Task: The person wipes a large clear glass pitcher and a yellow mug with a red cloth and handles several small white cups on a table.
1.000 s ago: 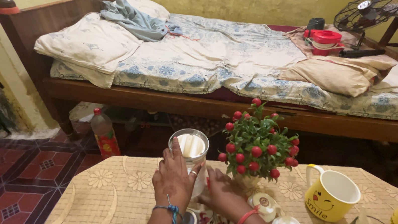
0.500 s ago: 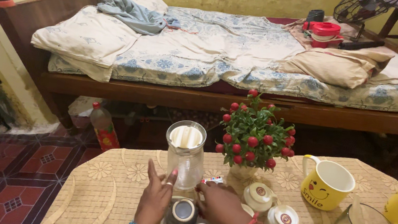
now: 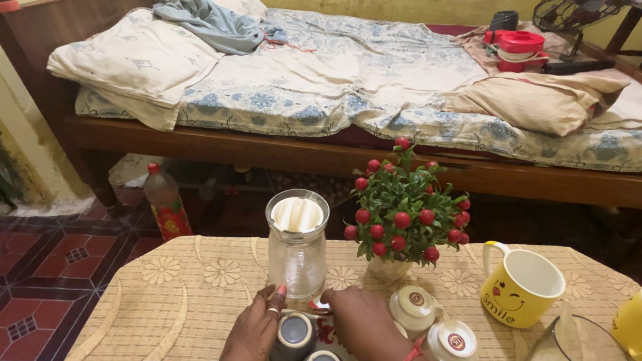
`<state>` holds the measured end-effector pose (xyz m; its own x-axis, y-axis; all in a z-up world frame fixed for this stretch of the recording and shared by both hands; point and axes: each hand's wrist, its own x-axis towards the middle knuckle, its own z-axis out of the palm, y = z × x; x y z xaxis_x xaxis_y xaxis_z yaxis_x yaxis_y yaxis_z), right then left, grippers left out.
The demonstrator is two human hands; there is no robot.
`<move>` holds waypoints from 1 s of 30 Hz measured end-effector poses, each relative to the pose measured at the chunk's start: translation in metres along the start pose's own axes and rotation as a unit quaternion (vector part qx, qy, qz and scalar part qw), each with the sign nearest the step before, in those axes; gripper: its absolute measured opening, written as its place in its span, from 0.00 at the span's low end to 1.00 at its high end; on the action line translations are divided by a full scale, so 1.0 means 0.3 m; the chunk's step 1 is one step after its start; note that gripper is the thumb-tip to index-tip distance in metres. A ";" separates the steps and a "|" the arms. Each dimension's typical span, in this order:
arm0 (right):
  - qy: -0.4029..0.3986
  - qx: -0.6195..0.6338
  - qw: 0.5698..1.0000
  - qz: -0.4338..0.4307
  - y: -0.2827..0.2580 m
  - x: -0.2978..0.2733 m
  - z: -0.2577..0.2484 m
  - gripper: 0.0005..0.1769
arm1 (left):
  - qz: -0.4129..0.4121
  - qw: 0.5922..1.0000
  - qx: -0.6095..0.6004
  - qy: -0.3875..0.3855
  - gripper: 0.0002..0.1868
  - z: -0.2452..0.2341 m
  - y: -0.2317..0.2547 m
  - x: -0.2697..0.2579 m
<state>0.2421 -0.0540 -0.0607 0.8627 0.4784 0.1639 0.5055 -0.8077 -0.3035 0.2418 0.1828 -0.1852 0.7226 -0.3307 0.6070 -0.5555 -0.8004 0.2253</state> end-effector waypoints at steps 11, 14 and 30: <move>-0.010 0.030 0.998 -0.049 -0.136 -0.031 -0.119 0.15 | -0.337 0.890 -0.302 -0.052 0.23 -0.110 0.091 0.086; 0.016 0.060 0.998 -0.010 -0.168 -0.027 -0.155 0.07 | -0.374 0.854 -0.359 -0.043 0.24 -0.141 0.098 0.105; 0.024 0.230 0.965 0.125 -0.037 0.042 -0.101 0.36 | -0.284 0.832 -0.475 -0.037 0.50 -0.046 -0.063 0.204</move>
<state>0.2477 -0.0495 -0.0269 0.9622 0.2627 0.0719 0.2320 -0.6524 -0.7215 0.2909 0.1846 -0.1418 0.9833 -0.0918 0.1569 -0.1653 -0.0926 0.9819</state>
